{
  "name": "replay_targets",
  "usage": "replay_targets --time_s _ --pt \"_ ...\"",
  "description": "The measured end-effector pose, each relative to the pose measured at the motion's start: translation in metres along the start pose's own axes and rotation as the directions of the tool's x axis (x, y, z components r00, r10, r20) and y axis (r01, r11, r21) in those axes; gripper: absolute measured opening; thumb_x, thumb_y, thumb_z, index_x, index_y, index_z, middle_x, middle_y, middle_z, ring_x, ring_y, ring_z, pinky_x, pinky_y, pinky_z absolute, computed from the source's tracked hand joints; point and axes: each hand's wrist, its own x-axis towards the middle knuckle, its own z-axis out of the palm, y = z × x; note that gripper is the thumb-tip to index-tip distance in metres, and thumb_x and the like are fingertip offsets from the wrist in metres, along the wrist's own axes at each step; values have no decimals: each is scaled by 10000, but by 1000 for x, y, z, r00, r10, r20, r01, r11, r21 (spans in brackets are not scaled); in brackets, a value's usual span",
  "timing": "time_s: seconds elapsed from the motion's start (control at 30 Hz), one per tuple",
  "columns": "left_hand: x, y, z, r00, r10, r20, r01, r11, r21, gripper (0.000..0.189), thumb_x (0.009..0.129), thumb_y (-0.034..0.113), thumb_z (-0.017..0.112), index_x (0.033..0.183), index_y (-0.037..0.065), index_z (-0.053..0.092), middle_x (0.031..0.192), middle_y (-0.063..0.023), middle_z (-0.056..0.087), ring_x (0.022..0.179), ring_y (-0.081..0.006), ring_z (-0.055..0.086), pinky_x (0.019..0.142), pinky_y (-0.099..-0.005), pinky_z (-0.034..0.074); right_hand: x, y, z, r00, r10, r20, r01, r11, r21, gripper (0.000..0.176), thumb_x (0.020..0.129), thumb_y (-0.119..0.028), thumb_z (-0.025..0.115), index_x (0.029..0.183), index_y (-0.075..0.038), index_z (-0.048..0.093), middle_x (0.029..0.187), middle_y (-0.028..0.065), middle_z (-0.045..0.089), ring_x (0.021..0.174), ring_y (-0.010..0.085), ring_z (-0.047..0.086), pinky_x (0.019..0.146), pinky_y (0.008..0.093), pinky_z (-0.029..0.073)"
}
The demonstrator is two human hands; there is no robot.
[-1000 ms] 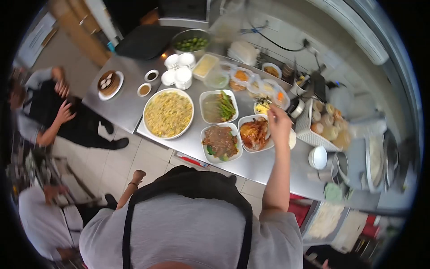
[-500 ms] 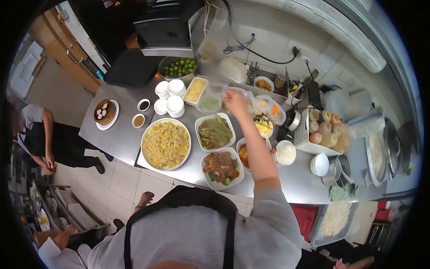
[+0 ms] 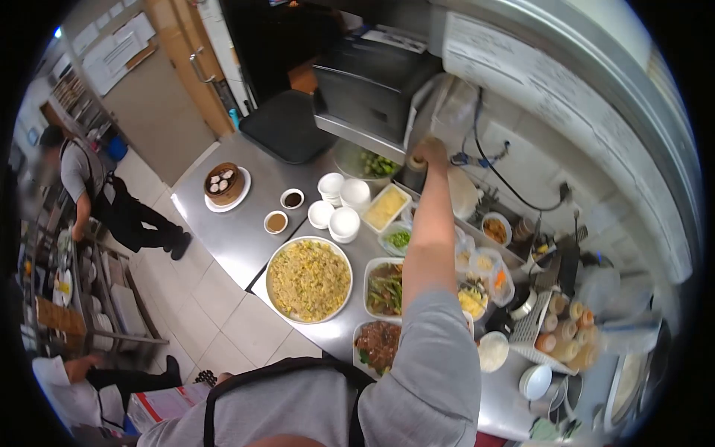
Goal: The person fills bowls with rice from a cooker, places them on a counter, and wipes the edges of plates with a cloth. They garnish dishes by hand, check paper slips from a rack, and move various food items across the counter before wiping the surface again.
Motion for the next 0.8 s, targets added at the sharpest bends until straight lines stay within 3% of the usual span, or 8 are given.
replay_targets --time_s 0.07,0.17,0.23,0.27,0.43,0.5,0.73,0.8 --pt "-4 1 8 985 -169 -21 168 985 -44 213 735 197 593 837 10 608 672 -89 590 574 -212 601 453 -332 506 5 7 7 997 4 -73 2 997 75 438 440 -199 704 818 -3 603 837 215 610 854 335 586 727 376 468" --pt "48 -40 30 940 309 145 -320 946 59 245 736 239 584 852 27 628 703 -104 615 567 -196 599 477 -324 512 -25 -17 -20 987 54 -154 -17 972 234 475 456 -194 698 870 7 580 869 199 614 868 345 582 731 368 464" --pt "41 -7 27 969 242 48 -244 969 45 280 727 267 573 852 22 628 662 -98 608 551 -185 593 481 -305 505 -63 -49 -46 949 210 -236 -149 956 253 557 469 -213 713 961 -13 547 912 193 606 884 338 577 743 358 455" --pt "45 8 27 996 63 57 -57 994 -93 291 717 282 568 835 25 633 621 -91 597 529 -182 583 482 -295 496 -75 -54 -54 945 188 -269 -109 953 283 585 485 -230 726 993 -16 529 915 187 604 891 329 575 753 353 449" --pt "81 41 22 990 140 18 -141 989 48 284 682 333 637 823 88 658 775 -139 634 742 -264 608 699 -345 481 -117 -55 -65 934 33 -356 112 919 378 603 561 -256 750 1053 -12 500 959 174 591 915 294 569 780 340 439" --pt "88 58 13 989 147 17 -148 986 74 284 672 336 639 824 97 660 812 -141 635 786 -271 605 736 -348 476 -129 -51 -62 814 -112 -570 350 878 327 565 625 -194 731 1100 -20 478 1049 159 559 964 257 548 819 329 423" --pt "103 93 -11 941 328 85 -338 921 192 285 701 322 569 797 65 647 857 -141 631 807 -296 596 733 -368 477 -231 -103 -117 651 -259 -714 471 875 112 580 639 -78 729 1132 5 435 1113 132 511 1000 244 511 885 328 389" --pt "110 93 -20 917 368 155 -398 879 262 316 720 334 514 785 49 635 862 -154 621 814 -323 582 725 -393 470 -252 -102 -119 766 -95 -636 399 846 354 591 648 -83 728 1144 7 421 1106 133 502 997 224 501 888 327 383"
